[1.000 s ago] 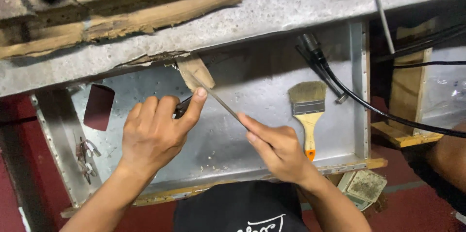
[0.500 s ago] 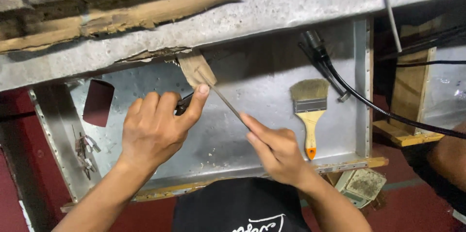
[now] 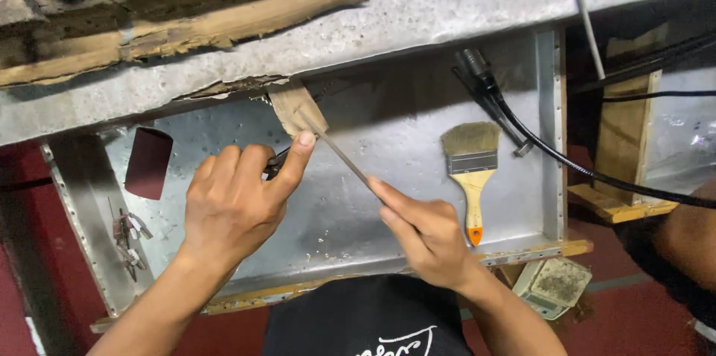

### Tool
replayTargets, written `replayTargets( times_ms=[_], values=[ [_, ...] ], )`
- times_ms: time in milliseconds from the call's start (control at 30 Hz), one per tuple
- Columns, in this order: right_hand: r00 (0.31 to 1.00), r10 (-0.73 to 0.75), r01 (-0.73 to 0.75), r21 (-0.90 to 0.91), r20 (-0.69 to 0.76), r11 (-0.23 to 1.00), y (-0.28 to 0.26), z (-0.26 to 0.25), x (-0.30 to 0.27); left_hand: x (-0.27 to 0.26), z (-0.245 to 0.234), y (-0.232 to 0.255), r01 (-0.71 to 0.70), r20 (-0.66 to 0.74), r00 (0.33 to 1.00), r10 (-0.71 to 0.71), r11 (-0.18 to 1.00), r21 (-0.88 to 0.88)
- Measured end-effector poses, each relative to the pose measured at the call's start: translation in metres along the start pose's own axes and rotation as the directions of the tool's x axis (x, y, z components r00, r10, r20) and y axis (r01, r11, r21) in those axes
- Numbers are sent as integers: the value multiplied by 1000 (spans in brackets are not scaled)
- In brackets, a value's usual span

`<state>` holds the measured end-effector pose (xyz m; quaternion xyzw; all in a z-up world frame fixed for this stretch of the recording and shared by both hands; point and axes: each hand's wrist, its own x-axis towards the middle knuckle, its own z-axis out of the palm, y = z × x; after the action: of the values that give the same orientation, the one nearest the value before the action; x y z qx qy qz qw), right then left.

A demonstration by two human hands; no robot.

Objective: Filing a small metal jewelry component at a workbench to smooth edges.

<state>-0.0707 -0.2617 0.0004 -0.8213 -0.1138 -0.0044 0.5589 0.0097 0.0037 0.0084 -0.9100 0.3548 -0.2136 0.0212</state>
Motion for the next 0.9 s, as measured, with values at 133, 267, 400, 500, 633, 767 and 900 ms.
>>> replayTargets(
  times_ms=[133, 267, 400, 500, 633, 767, 900],
  values=[
    [1000, 19, -20, -41, -5, 999, -9, 5, -10, -4, 0, 2, 4, 1, 1000, -4, 1000, -7],
    [995, -102, 100, -173, -1, 980, -29, 7, 7, -4, -3, 4, 15, 19, 1000, -15, 1000, -7],
    [998, -52, 47, -217, -21, 975, -14, -2, -14, 3, -6, 4, 35, 26, 999, -35, 999, -23],
    [989, -146, 146, -240, 18, 960, -33, 12, 10, 4, -11, 6, 47, 39, 998, -47, 999, -1],
    [990, -140, 141, -244, 21, 959, -30, 3, 4, 4, -11, 5, 39, 39, 998, -39, 999, 11],
    [990, -140, 130, -303, -10, 944, -29, 11, 4, 4, -10, 6, 37, 43, 998, -38, 999, 19],
    [997, -71, 80, -281, 43, 956, -33, 1, 16, 10, -17, 6, 47, 29, 998, -48, 999, 22]
  ],
)
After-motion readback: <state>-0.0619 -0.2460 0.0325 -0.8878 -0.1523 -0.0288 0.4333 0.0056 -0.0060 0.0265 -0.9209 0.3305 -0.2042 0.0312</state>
